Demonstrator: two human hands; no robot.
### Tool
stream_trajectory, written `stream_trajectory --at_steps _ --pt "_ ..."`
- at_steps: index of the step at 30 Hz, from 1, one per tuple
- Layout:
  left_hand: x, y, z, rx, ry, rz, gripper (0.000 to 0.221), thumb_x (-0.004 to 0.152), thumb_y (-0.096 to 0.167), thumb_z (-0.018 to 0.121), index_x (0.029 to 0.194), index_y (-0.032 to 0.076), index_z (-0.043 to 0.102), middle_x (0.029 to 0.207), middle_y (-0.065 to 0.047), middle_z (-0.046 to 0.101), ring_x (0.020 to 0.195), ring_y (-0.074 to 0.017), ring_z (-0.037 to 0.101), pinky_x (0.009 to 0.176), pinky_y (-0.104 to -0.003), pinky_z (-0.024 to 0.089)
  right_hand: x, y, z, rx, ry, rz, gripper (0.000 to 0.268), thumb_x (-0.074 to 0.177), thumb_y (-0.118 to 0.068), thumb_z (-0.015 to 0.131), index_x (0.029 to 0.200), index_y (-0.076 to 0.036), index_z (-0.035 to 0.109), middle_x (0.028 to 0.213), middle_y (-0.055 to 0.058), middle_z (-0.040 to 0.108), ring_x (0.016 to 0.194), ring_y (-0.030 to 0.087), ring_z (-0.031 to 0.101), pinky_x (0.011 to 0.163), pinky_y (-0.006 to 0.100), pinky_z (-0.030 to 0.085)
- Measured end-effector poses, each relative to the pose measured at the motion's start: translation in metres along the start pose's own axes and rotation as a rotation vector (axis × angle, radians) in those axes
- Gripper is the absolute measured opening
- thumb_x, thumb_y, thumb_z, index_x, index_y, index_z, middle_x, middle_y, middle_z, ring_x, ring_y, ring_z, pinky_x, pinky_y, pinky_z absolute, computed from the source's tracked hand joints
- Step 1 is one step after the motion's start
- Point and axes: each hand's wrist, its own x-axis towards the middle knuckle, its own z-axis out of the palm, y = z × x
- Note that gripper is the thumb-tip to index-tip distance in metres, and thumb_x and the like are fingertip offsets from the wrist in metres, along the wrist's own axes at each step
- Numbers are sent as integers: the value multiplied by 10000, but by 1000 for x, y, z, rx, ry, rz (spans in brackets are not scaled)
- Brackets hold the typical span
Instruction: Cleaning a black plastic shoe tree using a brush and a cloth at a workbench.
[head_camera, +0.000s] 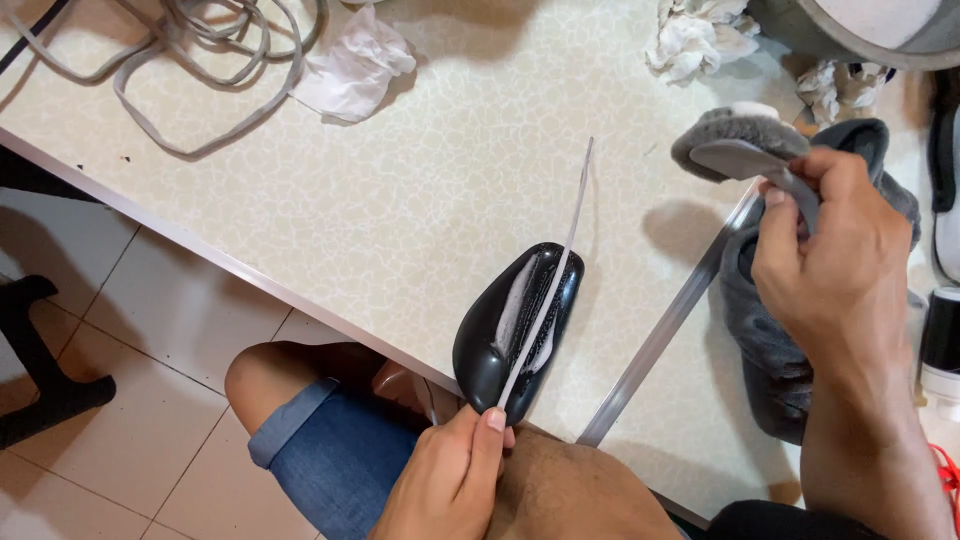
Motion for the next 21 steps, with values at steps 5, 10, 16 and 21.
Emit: stream_trajectory --at_steps 5,10,16,21 --pt "-3 7 -1 21 -4 -40 491 1019 455 328 948 197 740 734 35 756 741 -129 747 757 -312 536 -28 -33 -19 -75 -691 95 245 969 -379 331 957 -189 486 603 6 602 493 237 571 525 429 499" --pt "1 0 3 7 10 81 437 1020 414 341 1029 149 688 963 -35 837 915 -255 804 802 -384 546 -48 -97 -14 -121 -821 -291 497 993 -705 381 895 -247 546 726 -18 690 541 314 693 424 500 520" --pt "-1 -6 9 36 6 35 468 1029 426 305 939 172 687 876 12 817 837 -242 780 789 -381 521 -1 -89 -1 -356 -750 -211 602 1022 -729 214 900 -249 556 690 -83 629 463 150 566 344 286 363" --pt "6 -10 12 77 0 47 433 1026 432 311 948 189 661 870 -1 800 842 -271 762 768 -408 495 -6 -118 -31 -268 -890 -130 564 952 -795 326 878 -306 597 890 -77 743 750 259 758 490 472 555"
